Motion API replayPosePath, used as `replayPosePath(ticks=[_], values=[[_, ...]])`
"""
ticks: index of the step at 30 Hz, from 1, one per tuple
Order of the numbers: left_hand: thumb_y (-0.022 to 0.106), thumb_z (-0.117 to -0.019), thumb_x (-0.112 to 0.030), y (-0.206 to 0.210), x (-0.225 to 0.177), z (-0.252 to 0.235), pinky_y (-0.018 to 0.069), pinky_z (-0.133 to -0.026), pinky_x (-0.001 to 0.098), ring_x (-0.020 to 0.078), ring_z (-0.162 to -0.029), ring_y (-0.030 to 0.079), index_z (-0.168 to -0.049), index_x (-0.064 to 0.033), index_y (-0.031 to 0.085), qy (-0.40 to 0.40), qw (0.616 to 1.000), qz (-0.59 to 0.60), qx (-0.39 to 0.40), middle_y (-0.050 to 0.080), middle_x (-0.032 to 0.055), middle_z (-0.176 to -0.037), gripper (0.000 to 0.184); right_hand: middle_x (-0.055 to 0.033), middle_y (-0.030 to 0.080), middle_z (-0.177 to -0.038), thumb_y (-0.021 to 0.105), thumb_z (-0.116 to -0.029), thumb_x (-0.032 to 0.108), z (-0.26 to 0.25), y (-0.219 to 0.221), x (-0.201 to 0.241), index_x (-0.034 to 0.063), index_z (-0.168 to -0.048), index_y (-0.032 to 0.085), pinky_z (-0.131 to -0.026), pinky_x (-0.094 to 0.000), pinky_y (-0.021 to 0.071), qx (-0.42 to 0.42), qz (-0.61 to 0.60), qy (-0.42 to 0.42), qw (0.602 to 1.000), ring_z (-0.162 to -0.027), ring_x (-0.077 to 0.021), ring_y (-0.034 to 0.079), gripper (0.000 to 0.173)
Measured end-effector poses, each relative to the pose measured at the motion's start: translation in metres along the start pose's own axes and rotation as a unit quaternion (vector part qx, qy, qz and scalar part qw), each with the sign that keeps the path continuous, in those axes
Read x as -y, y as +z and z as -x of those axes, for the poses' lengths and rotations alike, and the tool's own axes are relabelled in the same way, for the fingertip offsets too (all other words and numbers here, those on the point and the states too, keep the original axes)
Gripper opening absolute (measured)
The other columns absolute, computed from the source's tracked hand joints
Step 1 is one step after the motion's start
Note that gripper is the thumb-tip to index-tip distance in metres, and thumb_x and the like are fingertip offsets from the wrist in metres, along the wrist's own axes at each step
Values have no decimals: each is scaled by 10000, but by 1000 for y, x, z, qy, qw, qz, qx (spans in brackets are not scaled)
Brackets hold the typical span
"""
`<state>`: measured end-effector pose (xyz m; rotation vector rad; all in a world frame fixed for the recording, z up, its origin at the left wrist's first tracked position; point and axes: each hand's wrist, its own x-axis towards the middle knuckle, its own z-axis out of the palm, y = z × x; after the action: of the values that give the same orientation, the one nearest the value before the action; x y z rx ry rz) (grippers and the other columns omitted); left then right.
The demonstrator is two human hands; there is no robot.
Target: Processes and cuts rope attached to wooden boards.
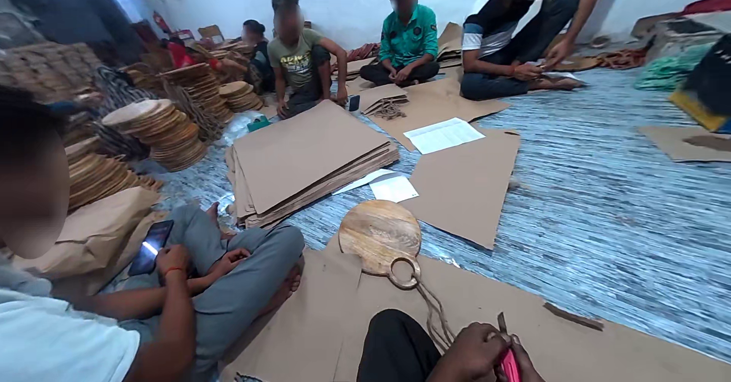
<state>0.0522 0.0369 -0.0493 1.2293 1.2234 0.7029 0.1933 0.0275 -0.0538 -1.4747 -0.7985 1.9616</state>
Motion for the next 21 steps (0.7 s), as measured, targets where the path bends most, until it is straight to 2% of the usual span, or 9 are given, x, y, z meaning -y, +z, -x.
replayPosePath(ticks=[5,7,16,18,21], values=[[412,-1097,-371,-3,-4,3,467,-1042,539,365,-1193,603,-1326,31,607,-16,1000,-9,2,598,270,-1315,503,37,483,-566,171,-1094,595,3,4,-2,172,-806,533,-444,-261,410,-13,-26,-3,1000,-454,-97,451,626],[416,-1092,-377,-4,-2,3,477,-1017,529,354,-1166,608,-1315,28,612,-16,1000,-10,0,601,262,-1296,502,36,474,-545,180,-1097,590,6,7,-1,168,-772,521,-431,-253,404,-19,-34,7,999,-439,-93,447,632],[430,-1082,-389,-8,-2,6,516,-933,483,288,-1049,636,-1303,-5,618,-19,1000,-2,-4,625,214,-1221,481,13,453,-535,211,-1097,591,4,13,0,138,-754,528,-418,-264,387,-37,-42,21,998,-427,-111,424,650],[440,-1082,-388,-7,-2,6,516,-935,476,279,-1039,638,-1295,-9,619,-13,1000,3,-13,631,206,-1204,470,10,449,-531,218,-1097,590,4,14,-1,135,-749,524,-414,-261,387,-40,-51,18,998,-421,-110,420,649],[497,-1063,-373,-7,-2,6,498,-997,480,292,-1118,620,-1313,-21,624,3,999,-5,-35,618,207,-1253,451,16,438,-527,227,-1101,578,5,15,1,136,-757,524,-414,-259,388,-52,-56,12,997,-418,-105,416,634]])
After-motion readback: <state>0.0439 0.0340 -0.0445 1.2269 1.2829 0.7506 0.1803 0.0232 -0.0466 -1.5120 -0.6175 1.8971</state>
